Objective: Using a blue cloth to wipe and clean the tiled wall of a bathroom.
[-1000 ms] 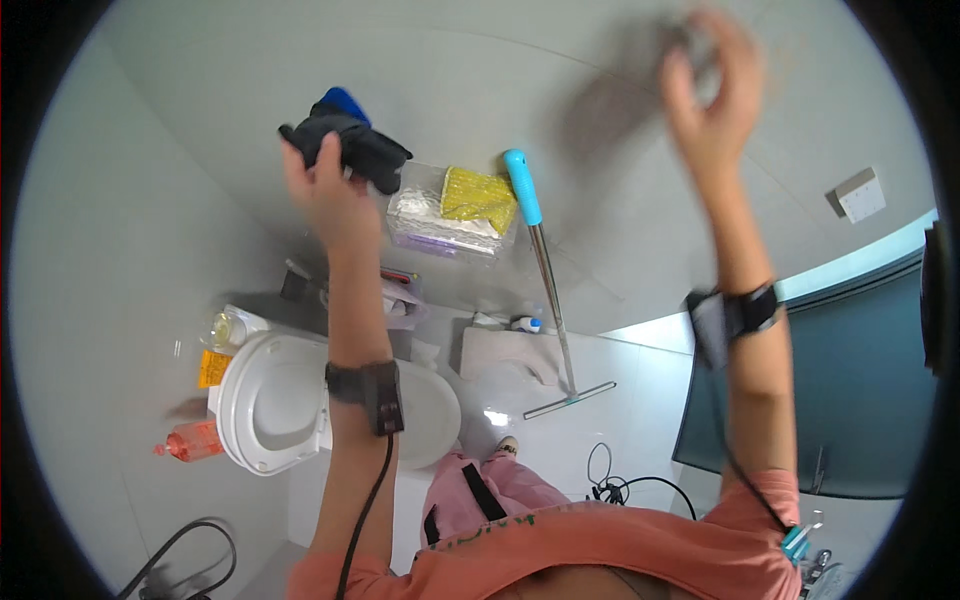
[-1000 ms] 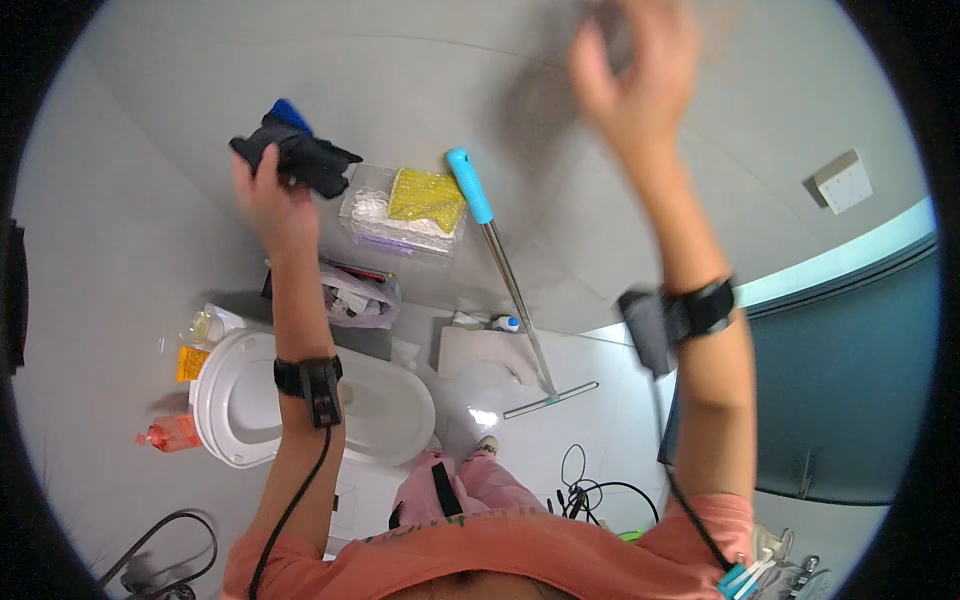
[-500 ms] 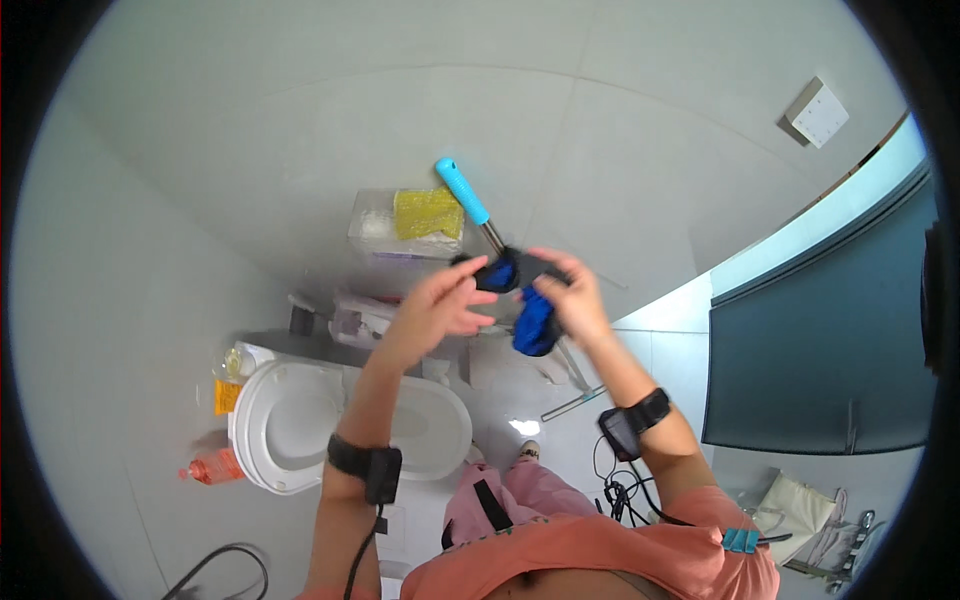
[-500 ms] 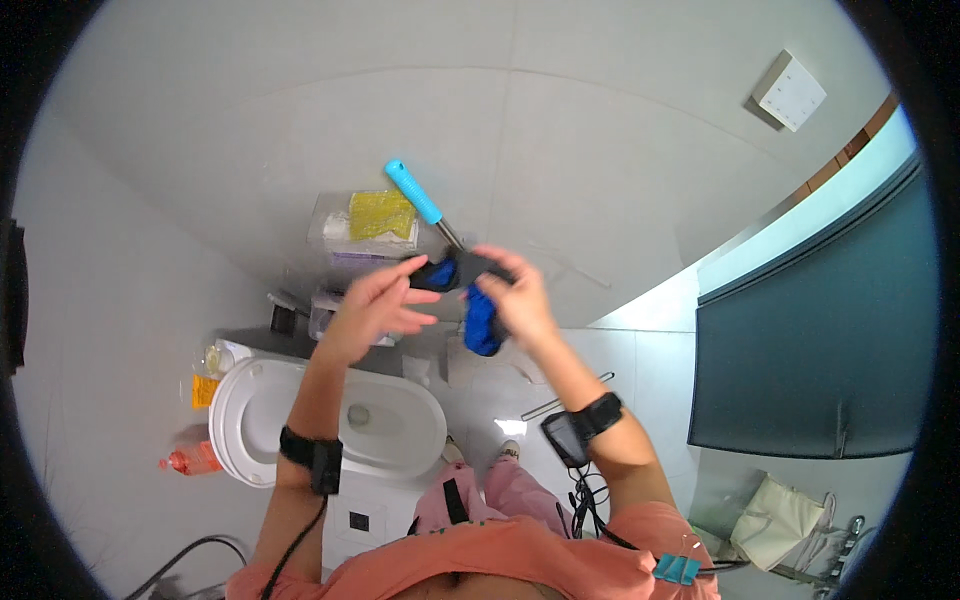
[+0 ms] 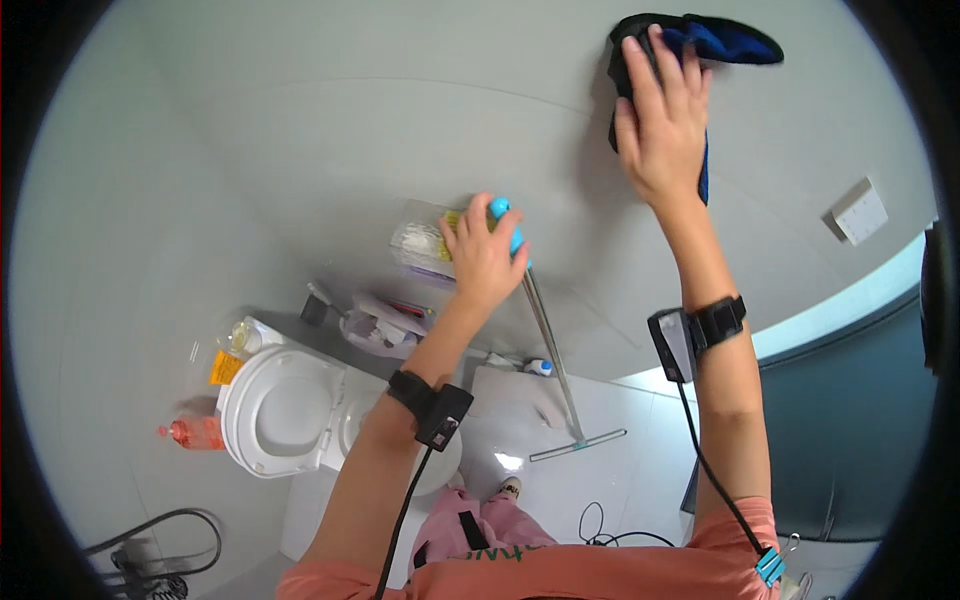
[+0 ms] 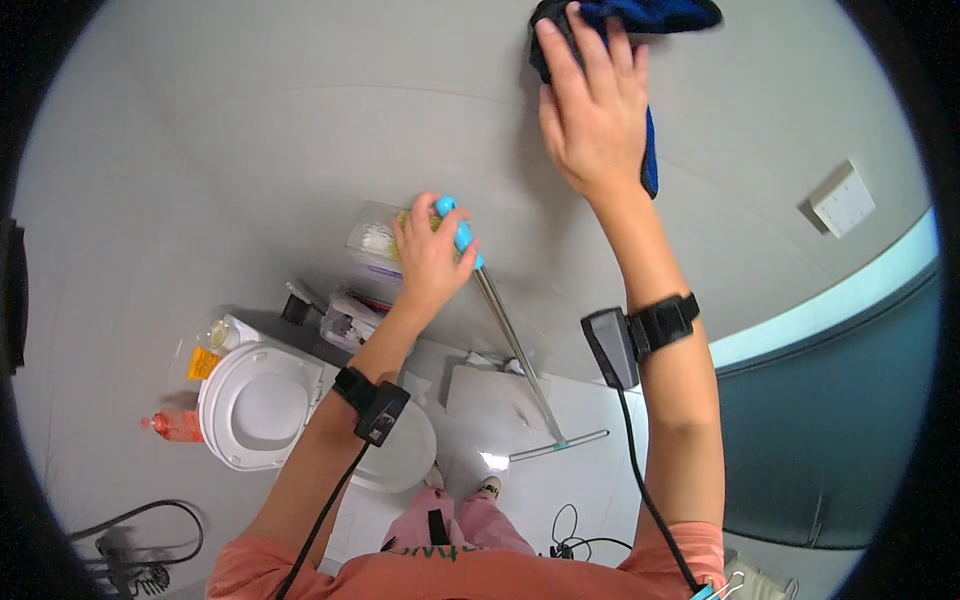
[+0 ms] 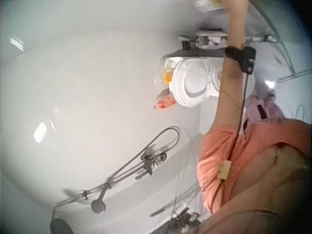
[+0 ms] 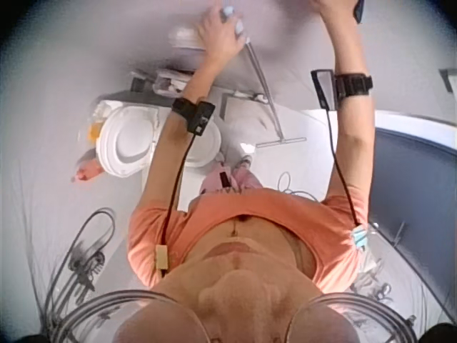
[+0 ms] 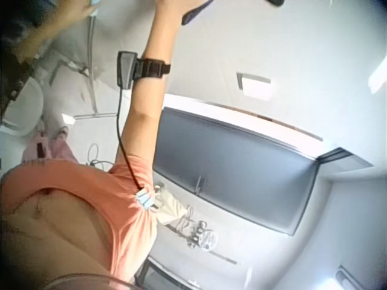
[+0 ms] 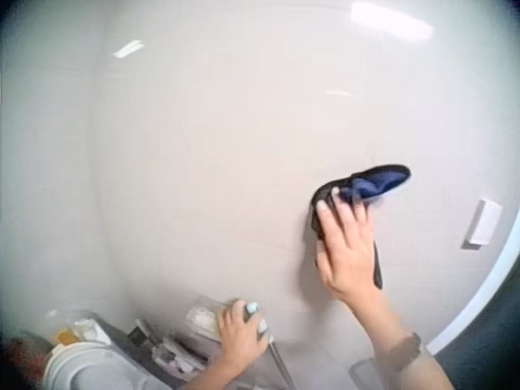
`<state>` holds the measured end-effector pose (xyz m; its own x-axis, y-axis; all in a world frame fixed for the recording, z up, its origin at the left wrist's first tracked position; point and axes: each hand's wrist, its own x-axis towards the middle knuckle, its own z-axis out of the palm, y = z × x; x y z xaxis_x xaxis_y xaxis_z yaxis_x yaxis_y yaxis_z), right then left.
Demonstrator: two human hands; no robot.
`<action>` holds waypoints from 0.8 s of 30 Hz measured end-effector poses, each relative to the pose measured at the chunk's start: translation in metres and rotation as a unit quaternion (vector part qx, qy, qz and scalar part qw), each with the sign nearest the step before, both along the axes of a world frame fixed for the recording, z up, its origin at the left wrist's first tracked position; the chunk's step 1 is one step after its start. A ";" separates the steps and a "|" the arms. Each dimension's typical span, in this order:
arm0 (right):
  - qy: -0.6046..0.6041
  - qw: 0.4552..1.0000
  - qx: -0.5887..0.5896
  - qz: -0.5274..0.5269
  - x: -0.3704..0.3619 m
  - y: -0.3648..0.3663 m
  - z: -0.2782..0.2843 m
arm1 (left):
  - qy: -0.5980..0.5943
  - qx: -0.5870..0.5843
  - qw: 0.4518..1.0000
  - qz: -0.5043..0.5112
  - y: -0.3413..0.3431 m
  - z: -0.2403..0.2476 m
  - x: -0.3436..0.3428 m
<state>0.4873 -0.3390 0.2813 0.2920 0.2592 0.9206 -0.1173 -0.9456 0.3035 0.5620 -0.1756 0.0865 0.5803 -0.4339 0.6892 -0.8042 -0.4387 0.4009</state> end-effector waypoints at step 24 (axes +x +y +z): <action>0.272 0.909 -0.284 0.139 0.057 -0.003 -0.135 | -0.086 -0.049 0.990 -0.098 0.017 -0.021 0.004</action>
<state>0.5439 -0.3419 0.1459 0.5140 0.7809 0.3549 0.4163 -0.5888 0.6928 0.5659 -0.1590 0.0651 0.3619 -0.4529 0.8148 -0.9301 -0.2341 0.2829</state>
